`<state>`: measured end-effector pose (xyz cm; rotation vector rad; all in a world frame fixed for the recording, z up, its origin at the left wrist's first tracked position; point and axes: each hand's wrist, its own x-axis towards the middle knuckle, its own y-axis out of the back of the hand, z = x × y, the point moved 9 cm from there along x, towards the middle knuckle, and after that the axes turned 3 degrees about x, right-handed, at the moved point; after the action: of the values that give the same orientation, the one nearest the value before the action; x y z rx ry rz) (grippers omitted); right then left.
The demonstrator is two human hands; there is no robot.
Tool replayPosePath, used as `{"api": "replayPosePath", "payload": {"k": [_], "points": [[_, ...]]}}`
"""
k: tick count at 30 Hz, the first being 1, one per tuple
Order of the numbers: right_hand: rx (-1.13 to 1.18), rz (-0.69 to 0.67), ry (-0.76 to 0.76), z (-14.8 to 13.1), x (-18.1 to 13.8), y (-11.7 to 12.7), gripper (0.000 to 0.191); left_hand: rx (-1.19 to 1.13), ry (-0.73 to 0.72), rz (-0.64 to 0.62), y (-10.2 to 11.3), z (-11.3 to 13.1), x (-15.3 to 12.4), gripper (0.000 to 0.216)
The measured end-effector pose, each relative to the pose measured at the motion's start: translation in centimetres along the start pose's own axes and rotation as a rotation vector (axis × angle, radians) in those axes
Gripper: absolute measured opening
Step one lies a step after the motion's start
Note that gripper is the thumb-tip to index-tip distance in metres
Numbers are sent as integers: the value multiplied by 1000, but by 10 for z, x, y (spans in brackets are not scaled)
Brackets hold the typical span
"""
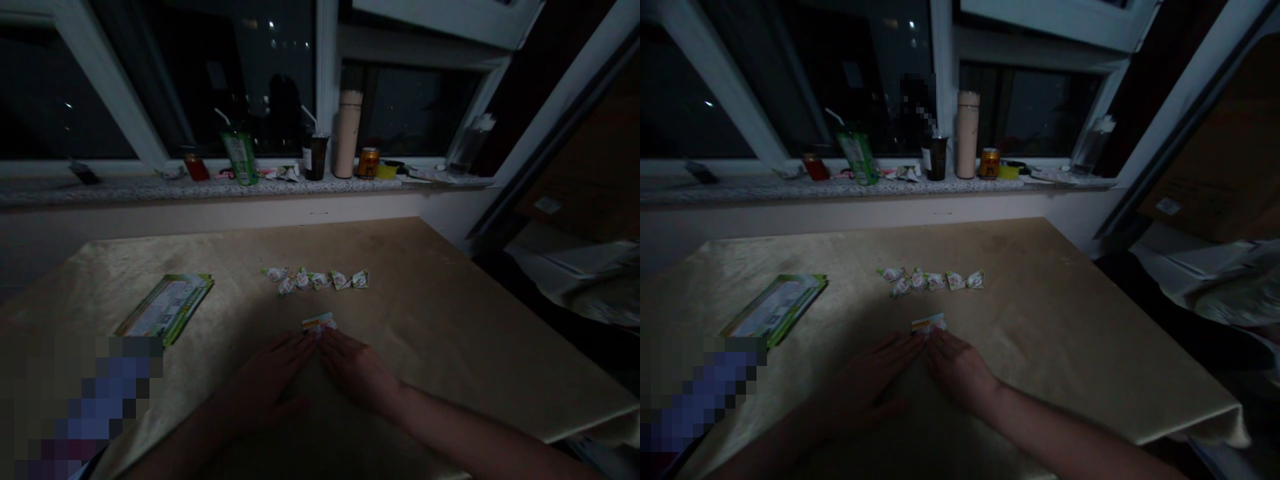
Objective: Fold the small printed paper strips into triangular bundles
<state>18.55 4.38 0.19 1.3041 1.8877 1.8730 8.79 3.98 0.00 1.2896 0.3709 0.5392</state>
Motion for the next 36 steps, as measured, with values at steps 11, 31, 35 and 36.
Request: {"api": "replayPosePath", "payload": {"k": [11,31,35,36], "points": [[78,-22,-32,4,2,0,28,-9,24,8,5,4,3,73],[48,-122,-1,2,6,1,29,119,57,105,-4,7,1,68],[73,-115,-25,6,4,-1,29,170,76,83,-3,4,3,66],[70,-116,-30,7,3,-2,29,180,79,77,-2,3,4,66]]}}
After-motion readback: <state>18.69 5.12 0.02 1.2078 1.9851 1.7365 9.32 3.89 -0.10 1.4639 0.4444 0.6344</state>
